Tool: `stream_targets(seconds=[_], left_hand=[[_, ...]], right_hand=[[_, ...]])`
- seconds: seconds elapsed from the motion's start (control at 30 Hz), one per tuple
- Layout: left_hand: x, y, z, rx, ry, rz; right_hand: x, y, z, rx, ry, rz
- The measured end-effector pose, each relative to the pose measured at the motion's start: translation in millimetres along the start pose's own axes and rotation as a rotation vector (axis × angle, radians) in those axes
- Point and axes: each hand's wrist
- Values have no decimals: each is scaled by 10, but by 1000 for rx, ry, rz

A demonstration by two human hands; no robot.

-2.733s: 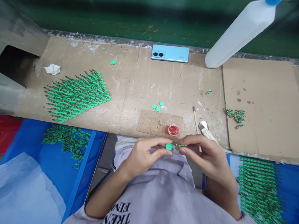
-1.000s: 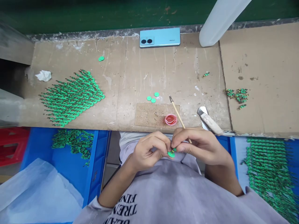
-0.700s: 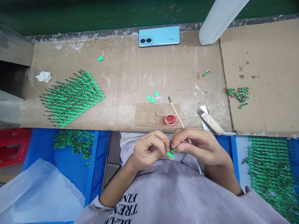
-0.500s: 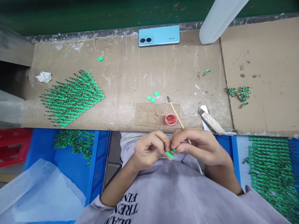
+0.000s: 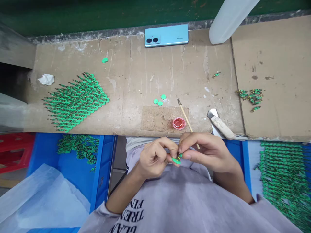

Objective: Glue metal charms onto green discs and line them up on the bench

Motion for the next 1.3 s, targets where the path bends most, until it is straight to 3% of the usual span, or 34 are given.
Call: stream_targets(seconds=[0.17, 0.6, 0.9, 1.1, 1.3], left_hand=[[25, 37, -2, 64, -38, 26], [97, 105, -7, 174, -80, -24], [-29, 2, 17, 78, -20, 13], [6, -1, 26, -47, 27, -84], [104, 11, -9, 80, 9, -60]], right_hand=[[-13, 27, 45, 29, 78, 40], [-47, 64, -29, -12, 13, -11], [-13, 32, -6, -49, 32, -1], [-11, 61, -8, -28, 55, -6], [14, 53, -42, -62, 87, -4]])
Point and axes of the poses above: each hand's wrist, its own x-axis towards the middle knuckle, its own z-axis out of the palm, y = z × x, and after that the axes turned 14 degrees about -x, right-handed
